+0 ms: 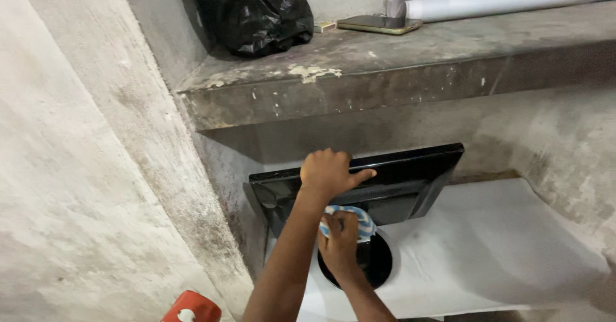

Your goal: The person wipes the back and base of a black computer monitor with a blue and white striped cloth. They then move to a standing fan and wipe the metal cage and red top with the same cloth.

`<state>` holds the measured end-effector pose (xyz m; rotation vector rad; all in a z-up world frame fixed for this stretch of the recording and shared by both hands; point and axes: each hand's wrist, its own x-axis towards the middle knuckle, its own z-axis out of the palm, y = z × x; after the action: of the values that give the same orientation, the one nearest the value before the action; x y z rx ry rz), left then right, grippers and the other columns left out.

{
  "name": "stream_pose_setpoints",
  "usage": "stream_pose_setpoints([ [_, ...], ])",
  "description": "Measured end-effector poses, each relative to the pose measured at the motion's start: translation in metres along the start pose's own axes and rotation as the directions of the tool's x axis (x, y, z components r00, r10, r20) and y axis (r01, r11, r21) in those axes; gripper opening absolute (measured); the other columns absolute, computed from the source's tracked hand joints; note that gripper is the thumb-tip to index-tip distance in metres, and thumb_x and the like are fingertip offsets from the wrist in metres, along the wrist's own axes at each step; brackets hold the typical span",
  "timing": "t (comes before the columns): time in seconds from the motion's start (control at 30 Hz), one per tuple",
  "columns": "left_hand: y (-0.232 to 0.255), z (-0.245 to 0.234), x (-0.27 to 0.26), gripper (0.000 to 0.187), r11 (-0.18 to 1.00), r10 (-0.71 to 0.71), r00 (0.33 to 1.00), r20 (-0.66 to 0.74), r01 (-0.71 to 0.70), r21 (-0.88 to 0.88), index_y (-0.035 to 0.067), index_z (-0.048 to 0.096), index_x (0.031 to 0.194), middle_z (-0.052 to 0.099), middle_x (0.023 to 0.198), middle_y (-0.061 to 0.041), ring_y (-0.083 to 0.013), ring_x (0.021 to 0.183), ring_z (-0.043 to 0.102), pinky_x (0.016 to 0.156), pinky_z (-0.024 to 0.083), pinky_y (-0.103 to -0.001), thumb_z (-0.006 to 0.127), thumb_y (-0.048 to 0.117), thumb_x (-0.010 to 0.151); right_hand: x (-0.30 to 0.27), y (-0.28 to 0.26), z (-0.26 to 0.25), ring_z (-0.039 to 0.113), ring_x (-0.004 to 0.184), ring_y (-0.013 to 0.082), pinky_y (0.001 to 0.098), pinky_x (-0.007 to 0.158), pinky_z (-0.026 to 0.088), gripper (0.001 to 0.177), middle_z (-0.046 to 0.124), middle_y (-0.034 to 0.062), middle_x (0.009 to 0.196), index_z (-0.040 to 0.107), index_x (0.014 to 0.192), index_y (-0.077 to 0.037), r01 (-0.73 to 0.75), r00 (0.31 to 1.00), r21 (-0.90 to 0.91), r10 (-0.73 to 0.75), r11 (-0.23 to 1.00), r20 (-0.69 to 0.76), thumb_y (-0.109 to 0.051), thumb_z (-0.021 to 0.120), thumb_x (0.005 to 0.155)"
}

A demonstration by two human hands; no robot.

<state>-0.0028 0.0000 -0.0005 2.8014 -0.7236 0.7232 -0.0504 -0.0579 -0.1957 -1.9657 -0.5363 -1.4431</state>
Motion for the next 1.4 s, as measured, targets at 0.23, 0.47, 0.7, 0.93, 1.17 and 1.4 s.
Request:
stream_pose_setpoints([
  [0.23, -0.001, 0.002, 0.002, 0.081, 1.000, 0.000, 1.000, 0.005, 0.000, 0.007, 0.007, 0.078, 0.076, 0.070, 0.065, -0.016, -0.0322, 0.065, 0.074, 0.059, 0.058, -0.045, 0.057, 0.085, 0.078, -0.040, 0.034, -0.018, 0.056, 0.097, 0.0327, 0.0484, 0.083, 0.042, 0.040, 0.056, 0.0149, 0.102, 0.064, 0.113, -0.011, -0.054, 0.994, -0.137, 0.066, 0.989, 0.085, 0.001, 0.074, 0.077],
  [0.47, 0.000, 0.001, 0.003, 0.081, 1.000, -0.008, 1.000, -0.002, 0.008, 0.004, 0.007, 0.078, 0.074, 0.071, 0.066, -0.017, -0.0338, 0.066, 0.074, 0.059, 0.058, -0.045, 0.058, 0.085, 0.077, -0.004, 0.073, -0.044, 0.057, 0.106, 0.0338, 0.0416, 0.091, 0.053, 0.031, 0.047, 0.0216, 0.117, 0.054, 0.115, 0.000, -0.283, 0.953, 0.062, 0.288, 0.957, -0.097, 0.003, 0.068, 0.087],
  [0.7, -0.002, 0.002, 0.002, 0.080, 1.000, 0.009, 0.999, -0.043, -0.008, 0.003, 0.008, 0.078, 0.074, 0.070, 0.063, -0.017, -0.0331, 0.064, 0.074, 0.058, 0.058, -0.045, 0.057, 0.085, 0.078, -0.058, 0.096, -0.046, 0.058, 0.103, 0.0348, 0.0458, 0.085, 0.049, 0.040, 0.051, 0.0188, 0.109, 0.059, 0.113, -0.003, -0.221, 0.968, -0.146, 0.235, 0.964, 0.087, 0.005, 0.073, 0.076],
  [0.93, 0.001, 0.003, 0.003, 0.081, 1.000, -0.005, 1.000, 0.020, 0.005, 0.006, 0.007, 0.078, 0.074, 0.069, 0.058, -0.014, -0.0302, 0.060, 0.072, 0.056, 0.057, -0.044, 0.056, 0.086, 0.078, -0.020, 0.134, -0.079, 0.053, 0.113, 0.0369, 0.0490, 0.097, 0.044, 0.034, 0.048, 0.0230, 0.118, 0.049, 0.114, 0.006, -0.410, 0.901, -0.127, 0.380, 0.903, -0.208, 0.006, 0.066, 0.085],
  [1.17, -0.003, 0.004, 0.005, 0.080, 1.000, 0.003, 1.000, -0.005, -0.003, -0.003, 0.008, 0.078, 0.074, 0.067, 0.055, -0.013, -0.0282, 0.056, 0.072, 0.053, 0.056, -0.042, 0.056, 0.086, 0.078, -0.028, 0.079, -0.048, 0.056, 0.106, 0.0368, 0.0464, 0.089, 0.048, 0.043, 0.052, 0.0223, 0.114, 0.058, 0.117, 0.002, -0.263, 0.959, -0.166, 0.276, 0.950, 0.057, 0.004, 0.072, 0.076],
  [1.4, -0.002, 0.008, 0.003, 0.080, 1.000, 0.012, 0.998, -0.058, -0.012, 0.004, 0.007, 0.076, 0.070, 0.067, 0.054, -0.012, -0.0265, 0.053, 0.071, 0.051, 0.056, -0.040, 0.058, 0.085, 0.078, -0.016, 0.049, -0.045, 0.058, 0.094, 0.0340, 0.0456, 0.082, 0.049, 0.035, 0.056, 0.0159, 0.099, 0.062, 0.109, -0.002, -0.163, 0.983, -0.071, 0.168, 0.984, 0.076, 0.005, 0.074, 0.077],
])
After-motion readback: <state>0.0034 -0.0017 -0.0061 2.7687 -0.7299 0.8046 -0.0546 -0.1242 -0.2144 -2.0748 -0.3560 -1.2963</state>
